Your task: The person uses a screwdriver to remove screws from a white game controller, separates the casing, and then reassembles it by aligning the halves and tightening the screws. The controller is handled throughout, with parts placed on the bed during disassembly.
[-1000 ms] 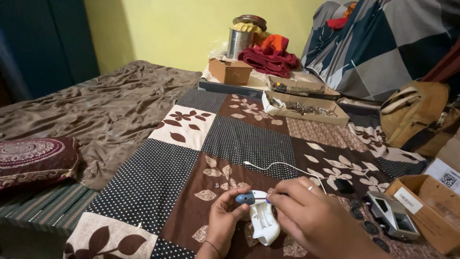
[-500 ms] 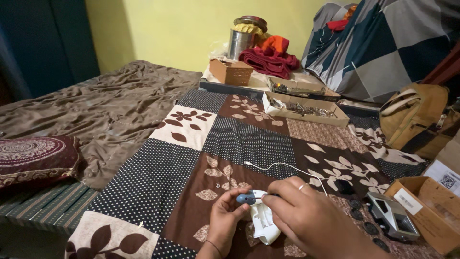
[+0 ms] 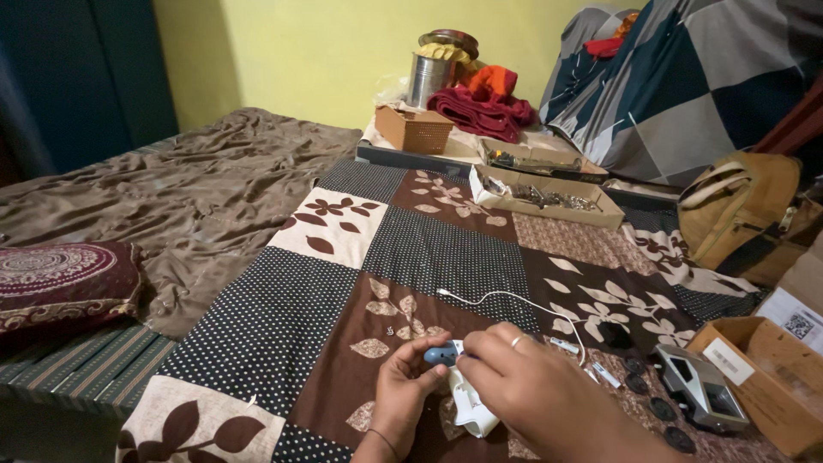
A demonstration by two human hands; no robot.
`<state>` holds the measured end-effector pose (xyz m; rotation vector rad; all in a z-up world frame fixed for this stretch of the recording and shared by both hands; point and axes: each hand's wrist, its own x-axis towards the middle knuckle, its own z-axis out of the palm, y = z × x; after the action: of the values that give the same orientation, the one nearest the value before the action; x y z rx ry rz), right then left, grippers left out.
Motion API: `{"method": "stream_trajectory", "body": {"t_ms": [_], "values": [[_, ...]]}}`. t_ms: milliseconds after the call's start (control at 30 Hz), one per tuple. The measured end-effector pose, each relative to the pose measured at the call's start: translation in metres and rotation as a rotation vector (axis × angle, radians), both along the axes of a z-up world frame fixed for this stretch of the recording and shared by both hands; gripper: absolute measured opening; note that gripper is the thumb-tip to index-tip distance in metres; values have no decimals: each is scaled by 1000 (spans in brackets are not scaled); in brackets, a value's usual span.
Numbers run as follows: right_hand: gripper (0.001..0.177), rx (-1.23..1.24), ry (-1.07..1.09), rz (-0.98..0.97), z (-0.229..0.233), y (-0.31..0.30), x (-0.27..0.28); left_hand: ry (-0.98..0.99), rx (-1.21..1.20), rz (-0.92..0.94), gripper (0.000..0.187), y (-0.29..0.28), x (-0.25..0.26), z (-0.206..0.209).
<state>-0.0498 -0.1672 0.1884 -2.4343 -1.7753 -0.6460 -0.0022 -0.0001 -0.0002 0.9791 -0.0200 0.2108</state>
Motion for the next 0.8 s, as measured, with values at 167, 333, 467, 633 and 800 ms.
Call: {"method": "stream_trajectory", "body": {"t_ms": [167, 333, 467, 633, 800], "values": [[30, 20, 82, -12, 4, 2, 7, -3, -19, 4, 43, 0, 0, 1], [19, 35, 252, -216, 10, 1, 13, -32, -21, 6, 41, -1, 4, -5], [19, -5, 223, -288, 8, 4, 11, -18, -22, 5, 41, -1, 7, -9], [30, -310, 81, -419, 10, 11, 20, -13, -9, 16, 41, -1, 9, -14], [37, -382, 20, -111, 22, 3, 40, -7, -3, 48, 40, -4, 10, -14]]}}
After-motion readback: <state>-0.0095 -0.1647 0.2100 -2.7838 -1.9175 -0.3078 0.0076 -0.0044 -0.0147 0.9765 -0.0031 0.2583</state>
